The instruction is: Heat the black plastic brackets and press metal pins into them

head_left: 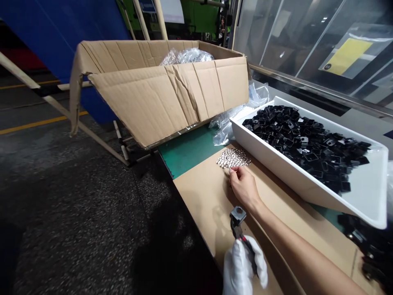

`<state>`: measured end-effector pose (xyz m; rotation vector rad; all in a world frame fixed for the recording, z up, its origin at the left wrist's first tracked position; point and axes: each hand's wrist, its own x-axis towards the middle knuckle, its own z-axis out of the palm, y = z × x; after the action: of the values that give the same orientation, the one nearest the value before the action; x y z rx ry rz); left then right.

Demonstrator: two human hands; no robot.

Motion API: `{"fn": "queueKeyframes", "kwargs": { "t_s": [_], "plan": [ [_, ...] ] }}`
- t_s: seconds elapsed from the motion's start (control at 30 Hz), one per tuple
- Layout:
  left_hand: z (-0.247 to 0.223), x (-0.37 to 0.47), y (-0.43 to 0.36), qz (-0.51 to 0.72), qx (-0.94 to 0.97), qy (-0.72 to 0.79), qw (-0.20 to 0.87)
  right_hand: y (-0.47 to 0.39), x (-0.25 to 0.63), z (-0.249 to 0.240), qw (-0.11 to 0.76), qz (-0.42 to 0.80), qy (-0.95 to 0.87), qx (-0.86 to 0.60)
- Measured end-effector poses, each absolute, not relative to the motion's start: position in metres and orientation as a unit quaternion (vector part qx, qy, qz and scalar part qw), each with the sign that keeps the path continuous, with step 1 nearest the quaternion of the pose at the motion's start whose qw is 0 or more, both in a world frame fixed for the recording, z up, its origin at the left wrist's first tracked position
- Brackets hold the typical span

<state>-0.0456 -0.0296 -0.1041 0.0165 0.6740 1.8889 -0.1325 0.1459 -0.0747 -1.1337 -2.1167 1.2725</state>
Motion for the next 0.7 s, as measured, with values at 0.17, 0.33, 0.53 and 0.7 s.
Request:
{"fn": "queueKeyframes", "kwargs": {
  "t_s": [0.17, 0.33, 0.53, 0.7],
  "plan": [
    [-0.104, -0.045, -0.031, 0.790, -0.002, 0.299, 0.535, 0.144, -0.134, -0.066, 0.231, 0.391, -0.810, -0.372],
    [-0.097, -0.048, -0.029, 0.784, -0.014, 0.303, 0.542, 0.148, -0.122, -0.052, 0.296, 0.383, -0.795, -0.366],
    [-0.087, -0.051, -0.026, 0.770, -0.024, 0.357, 0.528, 0.130, -0.024, -0.045, 0.335, 0.378, -0.766, -0.399],
    [-0.066, -0.053, -0.001, 0.734, -0.002, 0.478, 0.483, 0.092, 0.090, -0.059, 0.348, 0.339, -0.761, -0.431]
  ]
}}
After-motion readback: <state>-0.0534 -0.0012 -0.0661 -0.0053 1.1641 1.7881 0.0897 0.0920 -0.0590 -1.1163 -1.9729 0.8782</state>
